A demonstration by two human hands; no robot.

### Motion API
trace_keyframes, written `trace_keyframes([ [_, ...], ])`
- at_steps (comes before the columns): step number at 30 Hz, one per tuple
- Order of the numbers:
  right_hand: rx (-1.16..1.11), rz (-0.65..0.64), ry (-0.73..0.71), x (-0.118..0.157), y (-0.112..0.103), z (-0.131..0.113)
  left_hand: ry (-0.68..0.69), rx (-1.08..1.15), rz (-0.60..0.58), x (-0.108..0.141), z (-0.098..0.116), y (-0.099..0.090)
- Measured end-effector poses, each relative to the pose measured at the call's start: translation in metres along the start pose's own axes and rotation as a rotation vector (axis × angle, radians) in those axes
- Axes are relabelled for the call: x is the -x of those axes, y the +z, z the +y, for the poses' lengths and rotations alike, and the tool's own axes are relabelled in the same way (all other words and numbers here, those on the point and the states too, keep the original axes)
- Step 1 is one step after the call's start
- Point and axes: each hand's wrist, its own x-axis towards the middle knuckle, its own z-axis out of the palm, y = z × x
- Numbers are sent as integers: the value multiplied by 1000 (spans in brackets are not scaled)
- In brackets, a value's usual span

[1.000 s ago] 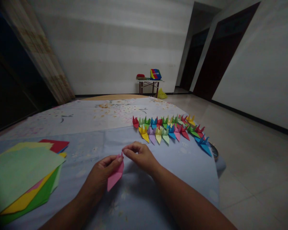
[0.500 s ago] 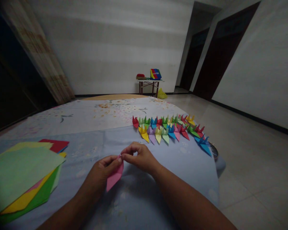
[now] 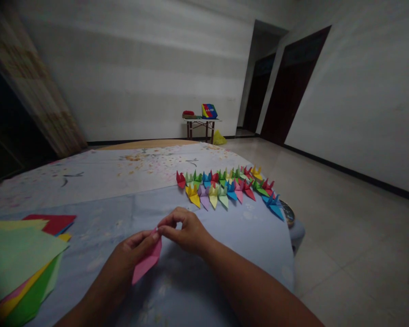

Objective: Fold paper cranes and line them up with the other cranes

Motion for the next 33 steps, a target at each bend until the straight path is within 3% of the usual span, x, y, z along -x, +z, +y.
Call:
trace_keyframes([
  [16, -400, -103, 246, -1, 0, 17, -87, 93, -88, 2, 5, 1],
  [23, -589, -140, 337, -2, 0, 10, -85, 70, -111, 4, 6, 3],
  [28, -561, -173, 366, -2, -3, 10, -74, 31, -120, 5, 7, 4],
  [33, -283, -204, 223, -1, -9, 13, -93, -2, -143, 2, 5, 1],
])
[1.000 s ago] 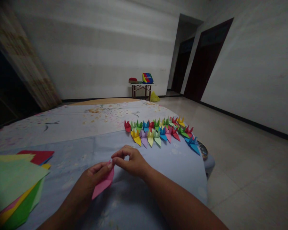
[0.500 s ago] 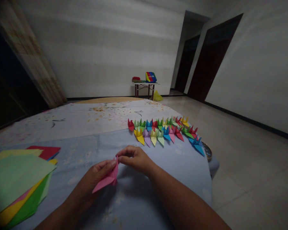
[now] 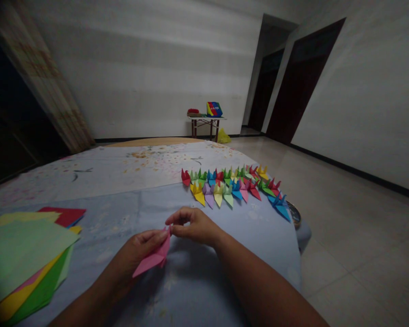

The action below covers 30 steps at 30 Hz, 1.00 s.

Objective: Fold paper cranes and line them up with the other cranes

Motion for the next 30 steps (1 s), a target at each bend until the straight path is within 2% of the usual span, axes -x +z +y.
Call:
trace_keyframes([
  [4, 256, 17, -156, 2, -4, -5, 6, 2, -6, -1, -3, -2],
  [8, 408, 23, -263, 3, -6, -9, 5, -20, -13, 0, -3, -1],
  [12, 459, 55, -301, 3, -4, -11, 14, -18, -9, 0, -2, 0],
  [22, 648, 168, -440, 4, 4, -6, 59, 61, 111, 0, -4, 0],
  [30, 790, 196, -535, 6, 8, -8, 92, 79, 172, -1, -6, -1],
])
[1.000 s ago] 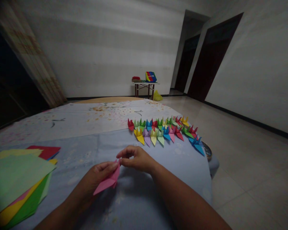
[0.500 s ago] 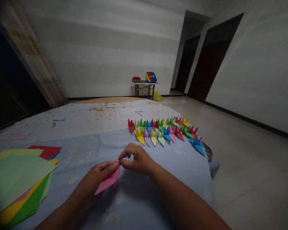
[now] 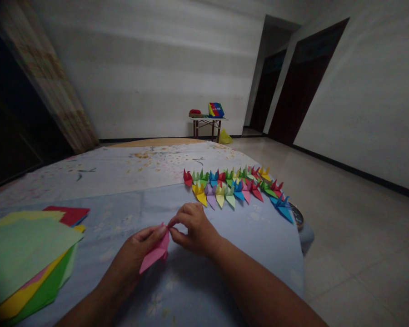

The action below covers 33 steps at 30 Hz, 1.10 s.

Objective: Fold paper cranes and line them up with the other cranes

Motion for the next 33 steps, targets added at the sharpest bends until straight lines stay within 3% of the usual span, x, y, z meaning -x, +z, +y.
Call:
trace_keyframes([
  [6, 44, 52, -49, 0, 3, 2, 30, -52, 47, -2, -1, -1],
  [16, 152, 94, -107, 0, 5, -3, 190, -152, 99, -5, -5, -4],
  [26, 14, 69, 3, 1, 11, -3, 213, -166, 89, -7, -8, -7],
  [33, -69, 26, 54, 0, 9, -4, 155, -111, 110, -4, -6, -5],
])
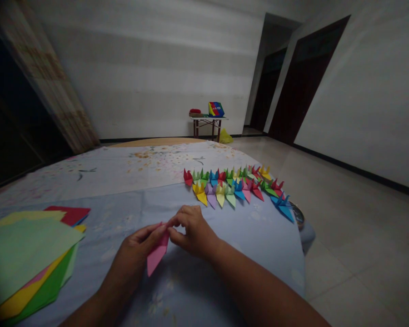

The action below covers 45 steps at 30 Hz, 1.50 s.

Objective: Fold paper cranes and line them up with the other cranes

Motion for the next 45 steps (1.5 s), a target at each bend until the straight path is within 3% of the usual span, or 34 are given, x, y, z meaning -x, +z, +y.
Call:
trace_keyframes([
  [12, 27, -22, 59, -1, 0, -2, -56, 101, 32, 0, -2, 3],
  [22, 116, -33, -16, 1, 1, 1, -76, 71, -10, -1, -1, 2],
  [28, 0, -48, 38, 0, -4, -1, -62, 135, 59, -3, -2, 2],
  [37, -212, -74, 223, -1, 0, 0, -61, 140, 42, 1, 1, 6],
  [45, -183, -37, 198, -2, 0, 0, -8, 26, 28, 0, 1, 4],
])
